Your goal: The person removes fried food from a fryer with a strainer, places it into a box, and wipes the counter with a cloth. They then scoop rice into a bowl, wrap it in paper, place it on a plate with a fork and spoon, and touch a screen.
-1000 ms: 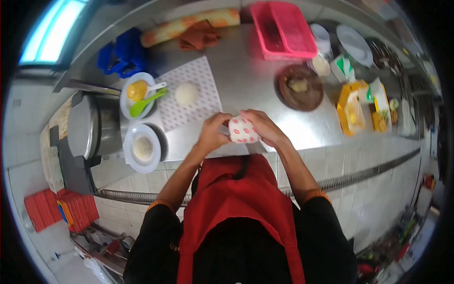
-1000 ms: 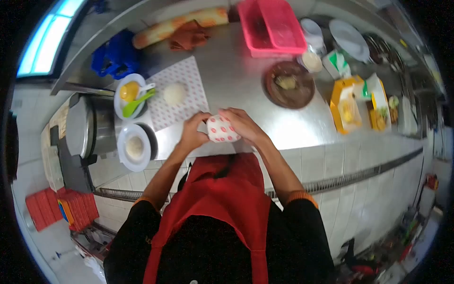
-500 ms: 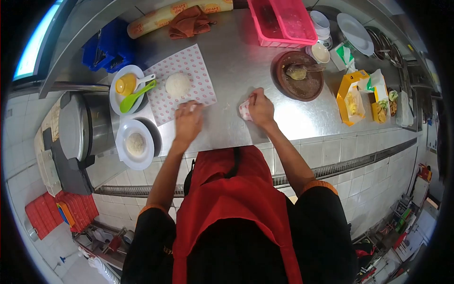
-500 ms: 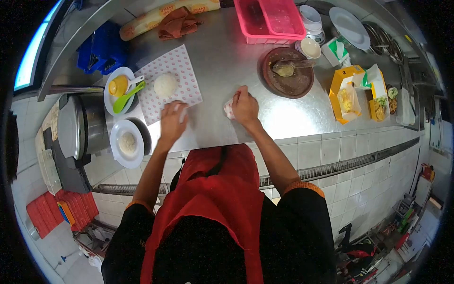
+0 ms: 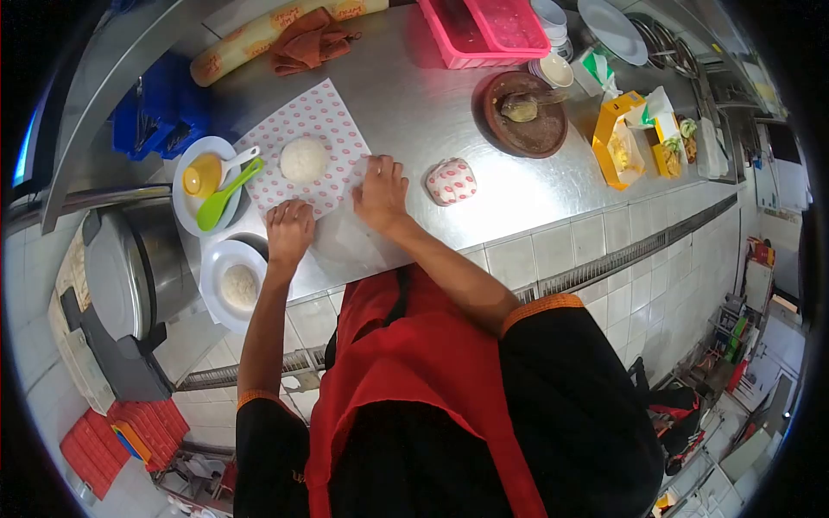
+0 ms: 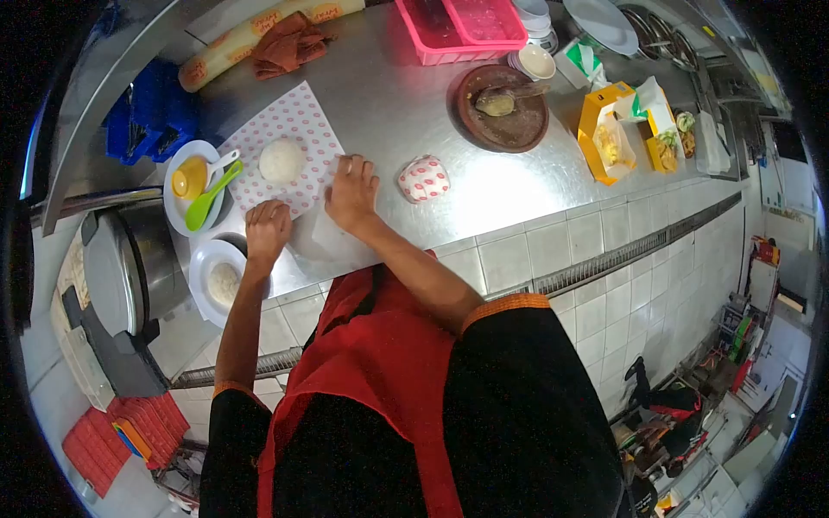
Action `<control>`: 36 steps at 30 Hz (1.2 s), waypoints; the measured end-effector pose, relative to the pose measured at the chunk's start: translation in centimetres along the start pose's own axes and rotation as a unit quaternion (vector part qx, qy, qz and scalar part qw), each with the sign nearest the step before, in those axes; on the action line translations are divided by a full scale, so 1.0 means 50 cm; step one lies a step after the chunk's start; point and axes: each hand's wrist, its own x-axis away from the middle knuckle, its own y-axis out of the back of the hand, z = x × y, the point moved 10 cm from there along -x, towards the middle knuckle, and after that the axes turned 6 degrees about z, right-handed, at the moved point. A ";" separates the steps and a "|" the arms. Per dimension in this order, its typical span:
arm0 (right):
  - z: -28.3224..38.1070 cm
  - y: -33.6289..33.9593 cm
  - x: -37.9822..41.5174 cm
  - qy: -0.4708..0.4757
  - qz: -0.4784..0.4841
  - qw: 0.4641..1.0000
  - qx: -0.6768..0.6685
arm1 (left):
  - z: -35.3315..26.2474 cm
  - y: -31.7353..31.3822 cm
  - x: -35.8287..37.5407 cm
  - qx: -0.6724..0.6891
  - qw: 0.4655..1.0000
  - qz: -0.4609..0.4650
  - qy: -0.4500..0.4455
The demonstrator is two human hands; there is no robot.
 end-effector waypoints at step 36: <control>0.076 0.017 0.128 0.238 0.028 0.966 0.097 | -0.035 0.066 0.014 0.096 0.994 -0.046 -0.036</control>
